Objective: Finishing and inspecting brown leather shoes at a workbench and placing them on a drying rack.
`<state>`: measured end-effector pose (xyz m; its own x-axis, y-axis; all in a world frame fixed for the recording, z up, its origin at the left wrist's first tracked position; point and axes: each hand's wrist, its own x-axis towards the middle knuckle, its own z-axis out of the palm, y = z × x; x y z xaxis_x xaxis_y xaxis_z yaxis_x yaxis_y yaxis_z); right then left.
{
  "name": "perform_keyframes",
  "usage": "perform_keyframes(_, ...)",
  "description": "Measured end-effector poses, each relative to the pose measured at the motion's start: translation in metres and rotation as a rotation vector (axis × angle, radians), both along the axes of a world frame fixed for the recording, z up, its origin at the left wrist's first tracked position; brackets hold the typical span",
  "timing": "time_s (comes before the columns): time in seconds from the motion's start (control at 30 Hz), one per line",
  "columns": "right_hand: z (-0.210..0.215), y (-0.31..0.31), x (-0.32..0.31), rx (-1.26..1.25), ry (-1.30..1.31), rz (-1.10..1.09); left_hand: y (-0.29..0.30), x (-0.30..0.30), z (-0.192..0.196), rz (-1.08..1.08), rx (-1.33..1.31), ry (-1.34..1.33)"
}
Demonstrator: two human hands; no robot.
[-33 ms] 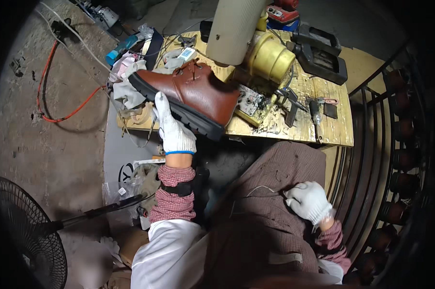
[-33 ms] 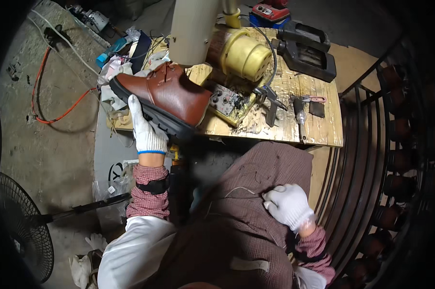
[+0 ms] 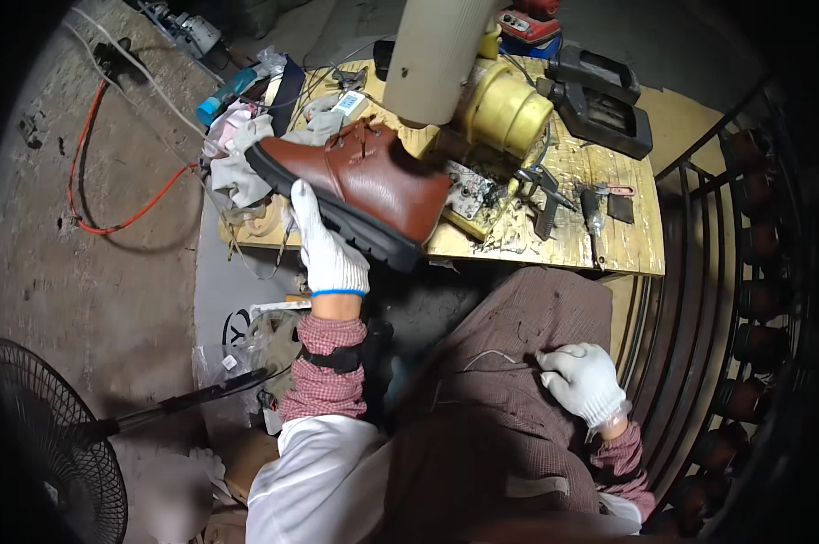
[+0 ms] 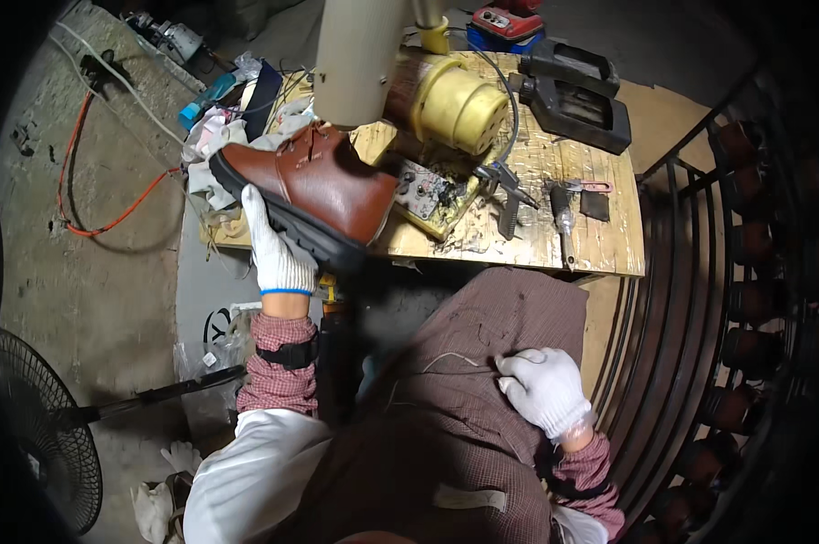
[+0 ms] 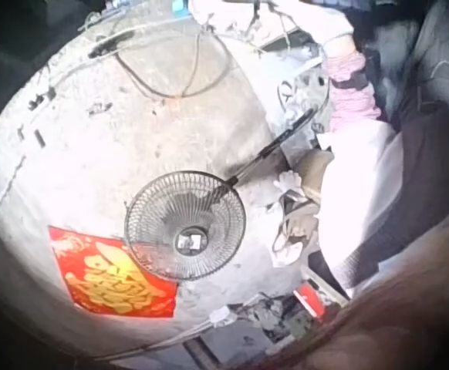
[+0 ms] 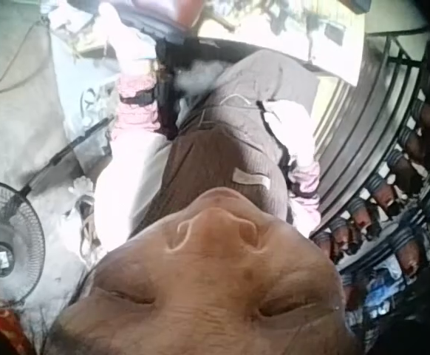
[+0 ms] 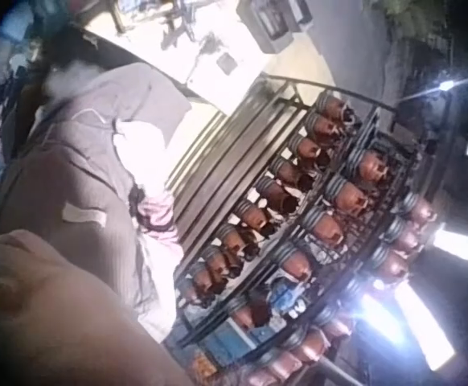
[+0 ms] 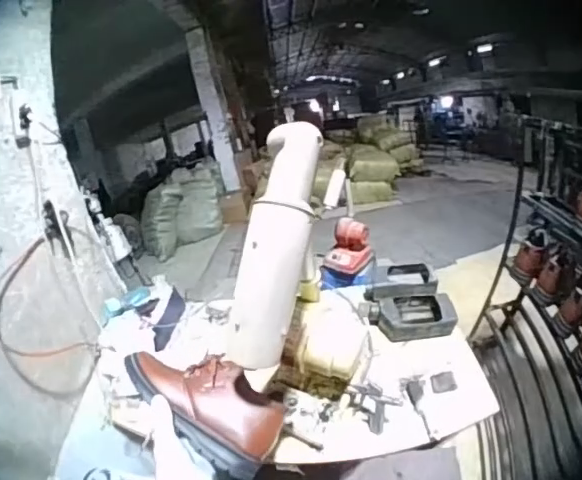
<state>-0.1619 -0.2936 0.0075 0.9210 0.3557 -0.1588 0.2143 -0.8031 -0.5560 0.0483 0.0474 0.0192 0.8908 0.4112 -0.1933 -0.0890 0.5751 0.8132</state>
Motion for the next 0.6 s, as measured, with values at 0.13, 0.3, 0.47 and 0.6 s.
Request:
perform_keyframes(0.13,0.026,0.008,0.002,0.151,-0.282,-0.207,-0.028,-0.044,0.000,-0.150,-0.156,0.063)
perform_keyframes(0.3,0.084,0.011,0.016,0.221,-0.289,-0.060,-0.039,-0.113,-0.034,-0.758,0.129,0.075)
perform_keyframes(0.47,0.136,-0.009,-0.037,0.296,-0.652,0.027,-0.102,-0.096,0.005,-1.163,0.034,0.169)
perform_keyframes(0.6,0.277,0.019,-0.153,-0.605,-0.587,-0.584,-0.164,-0.106,0.033,-1.432,-0.034,0.009)
